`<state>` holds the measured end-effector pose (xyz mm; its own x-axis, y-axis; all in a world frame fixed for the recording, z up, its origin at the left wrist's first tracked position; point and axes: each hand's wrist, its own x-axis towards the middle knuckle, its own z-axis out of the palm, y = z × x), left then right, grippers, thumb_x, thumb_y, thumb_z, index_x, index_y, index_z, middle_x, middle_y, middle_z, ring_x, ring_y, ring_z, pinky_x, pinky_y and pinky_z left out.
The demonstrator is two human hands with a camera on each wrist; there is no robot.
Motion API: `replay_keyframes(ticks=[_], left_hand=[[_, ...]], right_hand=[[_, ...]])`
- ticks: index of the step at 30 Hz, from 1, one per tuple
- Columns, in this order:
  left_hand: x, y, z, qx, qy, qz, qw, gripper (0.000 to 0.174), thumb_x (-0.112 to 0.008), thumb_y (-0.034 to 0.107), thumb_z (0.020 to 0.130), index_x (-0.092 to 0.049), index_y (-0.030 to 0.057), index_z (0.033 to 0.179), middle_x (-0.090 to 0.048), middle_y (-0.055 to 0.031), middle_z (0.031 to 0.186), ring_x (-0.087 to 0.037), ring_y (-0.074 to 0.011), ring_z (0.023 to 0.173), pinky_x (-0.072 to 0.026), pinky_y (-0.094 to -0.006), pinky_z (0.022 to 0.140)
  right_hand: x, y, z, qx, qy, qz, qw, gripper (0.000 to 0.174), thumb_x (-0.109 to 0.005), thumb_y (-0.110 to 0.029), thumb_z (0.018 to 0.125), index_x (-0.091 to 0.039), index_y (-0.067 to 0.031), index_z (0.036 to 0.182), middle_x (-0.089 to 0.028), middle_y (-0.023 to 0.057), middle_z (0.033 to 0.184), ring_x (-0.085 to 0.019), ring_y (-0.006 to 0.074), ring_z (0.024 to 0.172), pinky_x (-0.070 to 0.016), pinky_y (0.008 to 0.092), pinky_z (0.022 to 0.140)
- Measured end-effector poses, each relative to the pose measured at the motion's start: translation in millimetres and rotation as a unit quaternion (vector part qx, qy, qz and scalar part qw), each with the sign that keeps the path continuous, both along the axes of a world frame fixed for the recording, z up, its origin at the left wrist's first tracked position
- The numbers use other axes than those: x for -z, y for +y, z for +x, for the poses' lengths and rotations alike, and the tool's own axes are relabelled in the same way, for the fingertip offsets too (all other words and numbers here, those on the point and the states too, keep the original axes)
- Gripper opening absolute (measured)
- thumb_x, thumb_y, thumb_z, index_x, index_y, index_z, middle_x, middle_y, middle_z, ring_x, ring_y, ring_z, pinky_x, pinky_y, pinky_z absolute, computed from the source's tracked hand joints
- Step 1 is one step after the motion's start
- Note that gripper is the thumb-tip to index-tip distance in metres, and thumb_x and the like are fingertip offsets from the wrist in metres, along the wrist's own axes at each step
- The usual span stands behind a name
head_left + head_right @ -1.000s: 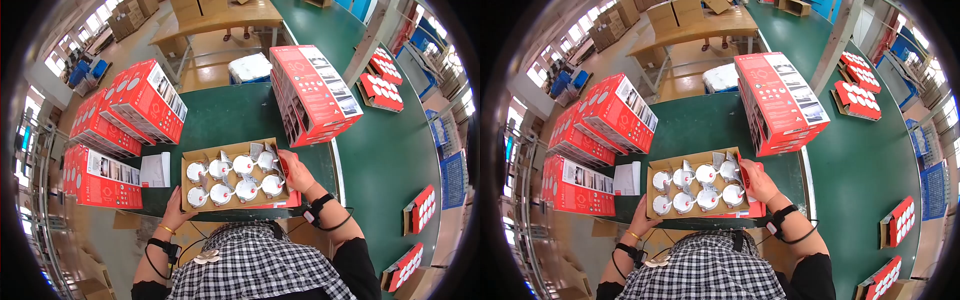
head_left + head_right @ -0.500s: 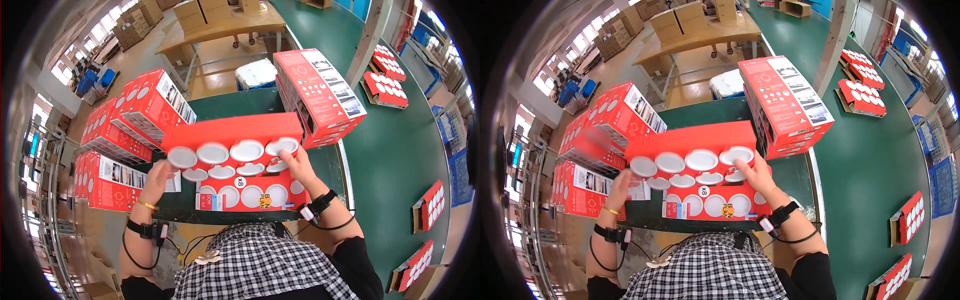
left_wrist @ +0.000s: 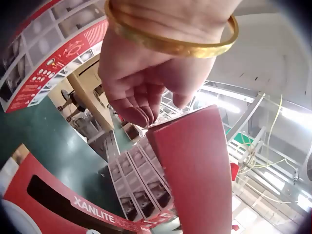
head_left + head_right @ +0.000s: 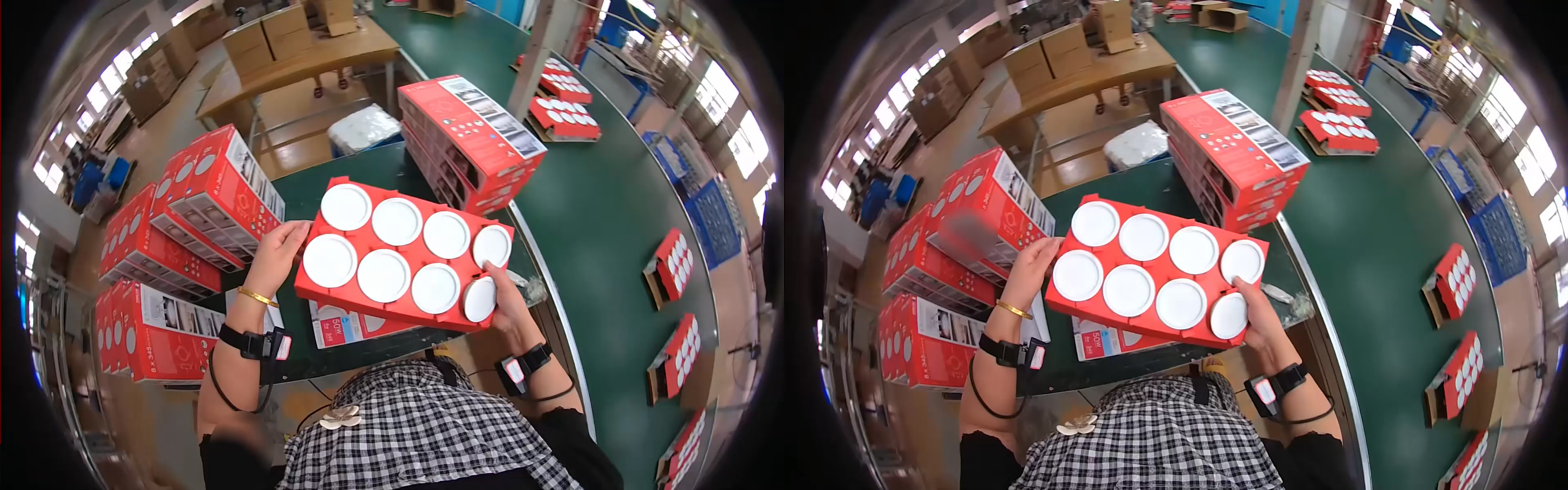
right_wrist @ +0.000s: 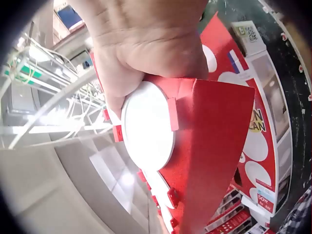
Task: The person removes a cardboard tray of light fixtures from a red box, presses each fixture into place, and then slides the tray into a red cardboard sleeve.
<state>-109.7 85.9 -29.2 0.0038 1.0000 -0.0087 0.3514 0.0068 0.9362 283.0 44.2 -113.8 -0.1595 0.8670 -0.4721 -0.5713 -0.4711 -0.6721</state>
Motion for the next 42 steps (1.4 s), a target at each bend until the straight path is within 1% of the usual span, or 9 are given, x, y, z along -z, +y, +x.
replay_keyframes(ticks=[5,7,8,13,18,26,32,37,42], left_hand=[[19,-14,33,-0.013,-0.008,0.014,1.000,0.033,-0.056,0.029,0.106,-0.067,0.0027,0.121,-0.068,-0.0063,0.101,-0.065,-0.0110,0.085,-0.0533,-0.0250,0.076],[42,-23,62,0.020,0.130,0.055,0.990,0.030,-0.059,0.025,0.104,-0.066,0.0013,0.120,-0.070,-0.0100,0.102,-0.069,-0.0203,0.098,-0.0551,-0.0310,0.083],[26,-41,97,0.050,0.104,0.050,0.992,0.030,-0.065,0.022,0.098,-0.067,0.0006,0.119,-0.069,-0.0146,0.108,-0.069,-0.0263,0.102,-0.0541,-0.0350,0.088],[115,-68,203,0.182,0.283,0.144,0.931,0.074,-0.082,0.032,0.079,-0.051,0.0110,0.143,-0.051,-0.0179,0.141,-0.047,-0.0374,0.134,-0.0375,-0.0496,0.112],[139,-70,292,0.095,0.451,0.189,0.867,0.086,-0.084,0.040,0.075,-0.046,0.0153,0.148,-0.035,-0.0186,0.155,-0.034,-0.0430,0.141,-0.0330,-0.0584,0.110],[170,-107,310,-0.040,0.432,0.087,0.897,0.079,-0.079,0.022,0.078,-0.044,0.0081,0.148,-0.034,-0.0191,0.156,-0.034,-0.0425,0.143,-0.0305,-0.0548,0.114],[182,-162,277,-0.066,0.386,0.121,0.912,0.066,-0.054,-0.012,0.083,-0.046,0.0033,0.147,-0.038,-0.0186,0.154,-0.037,-0.0359,0.144,-0.0319,-0.0437,0.120],[185,-179,255,-0.086,0.402,0.159,0.898,0.056,-0.059,-0.009,0.083,-0.057,0.0020,0.137,-0.057,-0.0133,0.137,-0.053,-0.0336,0.130,-0.0419,-0.0421,0.112],[178,-182,243,-0.211,0.223,0.168,0.937,0.036,-0.067,-0.001,0.088,-0.065,-0.0007,0.124,-0.067,-0.0146,0.121,-0.062,-0.0337,0.117,-0.0484,-0.0391,0.103]], right_hand=[[1,-48,54,0.110,0.063,0.039,0.991,0.049,-0.058,-0.040,0.103,-0.053,-0.0045,0.136,-0.069,0.0127,0.124,-0.071,0.0281,0.105,-0.0567,0.0463,0.098],[-7,-64,77,0.156,0.097,0.045,0.982,0.041,-0.056,-0.040,0.104,-0.061,-0.0045,0.122,-0.073,0.0076,0.104,-0.071,0.0201,0.090,-0.0594,0.0374,0.084],[11,-72,105,0.132,0.152,0.094,0.975,0.041,-0.055,-0.038,0.104,-0.058,-0.0043,0.129,-0.071,0.0091,0.114,-0.070,0.0221,0.097,-0.0582,0.0386,0.089],[16,-93,181,0.249,0.167,0.085,0.950,0.039,-0.056,-0.037,0.105,-0.059,-0.0055,0.128,-0.071,0.0084,0.113,-0.070,0.0217,0.099,-0.0577,0.0395,0.091],[-16,-98,228,0.265,0.091,0.067,0.958,0.043,-0.052,-0.038,0.106,-0.053,-0.0062,0.134,-0.064,0.0085,0.131,-0.062,0.0247,0.119,-0.0520,0.0434,0.103],[9,-99,289,0.216,0.107,0.066,0.968,0.051,-0.052,-0.038,0.106,-0.047,-0.0031,0.142,-0.059,0.0129,0.141,-0.061,0.0284,0.123,-0.0515,0.0447,0.105],[29,-101,297,0.176,0.085,0.012,0.981,0.053,-0.052,-0.036,0.106,-0.042,-0.0040,0.146,-0.056,0.0146,0.144,-0.059,0.0304,0.127,-0.0502,0.0481,0.107],[52,-104,299,0.113,0.079,-0.025,0.990,0.051,-0.052,-0.035,0.106,-0.043,-0.0044,0.145,-0.056,0.0148,0.144,-0.059,0.0307,0.127,-0.0494,0.0484,0.108],[70,-116,299,0.095,0.062,-0.073,0.991,0.043,-0.051,-0.033,0.106,-0.048,-0.0053,0.139,-0.063,0.0127,0.134,-0.064,0.0284,0.118,-0.0540,0.0477,0.102]])
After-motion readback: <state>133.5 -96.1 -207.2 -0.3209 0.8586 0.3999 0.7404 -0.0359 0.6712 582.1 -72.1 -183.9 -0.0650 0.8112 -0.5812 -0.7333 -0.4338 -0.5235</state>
